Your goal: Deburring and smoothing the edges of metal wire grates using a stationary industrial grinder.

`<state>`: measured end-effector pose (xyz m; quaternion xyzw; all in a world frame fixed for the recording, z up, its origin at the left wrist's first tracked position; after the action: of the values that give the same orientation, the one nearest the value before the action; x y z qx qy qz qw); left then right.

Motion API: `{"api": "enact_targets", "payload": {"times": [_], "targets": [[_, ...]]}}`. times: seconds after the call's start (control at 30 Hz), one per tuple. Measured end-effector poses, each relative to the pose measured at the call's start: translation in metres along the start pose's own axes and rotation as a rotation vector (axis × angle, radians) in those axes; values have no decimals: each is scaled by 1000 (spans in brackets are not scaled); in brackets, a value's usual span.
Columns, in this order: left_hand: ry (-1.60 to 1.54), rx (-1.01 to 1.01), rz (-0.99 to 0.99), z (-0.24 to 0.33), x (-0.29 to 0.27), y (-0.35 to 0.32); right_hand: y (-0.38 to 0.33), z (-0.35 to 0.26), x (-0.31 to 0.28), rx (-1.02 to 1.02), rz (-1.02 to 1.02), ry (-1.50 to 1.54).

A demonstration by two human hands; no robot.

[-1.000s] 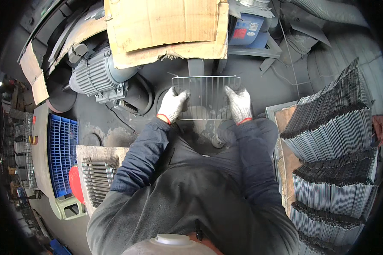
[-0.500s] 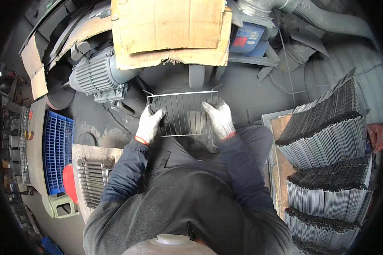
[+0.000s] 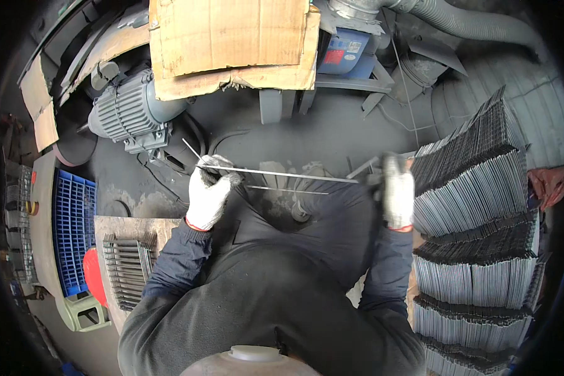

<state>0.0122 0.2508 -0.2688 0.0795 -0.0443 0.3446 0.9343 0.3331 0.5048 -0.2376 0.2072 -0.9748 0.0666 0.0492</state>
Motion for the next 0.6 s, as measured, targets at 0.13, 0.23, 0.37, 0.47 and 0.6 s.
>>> {"api": "enact_targets", "payload": {"times": [0.13, 0.23, 0.37, 0.47, 0.6], "targets": [[149, 371, -111, 23, 11, 0, 8, 85, 28, 159, -189, 340], [366, 729, -168, 43, 14, 0, 1, 105, 67, 346, -41, 590], [517, 874, -221, 58, 20, -5, -2, 128, 89, 504, -336, 981], [468, 853, -232, 51, 15, -4, -18, 104, 105, 694, -271, 1171], [111, 506, -52, 22, 13, -11, -7, 128, 85, 378, -311, 1005]]}}
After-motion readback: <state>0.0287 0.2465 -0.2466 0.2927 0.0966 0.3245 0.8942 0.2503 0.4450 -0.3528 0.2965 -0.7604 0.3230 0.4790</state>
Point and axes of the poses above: each hand's wrist, its own y-axis towards the middle knuckle, its own x-axis out of the palm, z = x × y, the point moved 4 cm from there along y, towards the middle knuckle, and after that the axes turned 12 degrees about y, right-handed, at the moved point
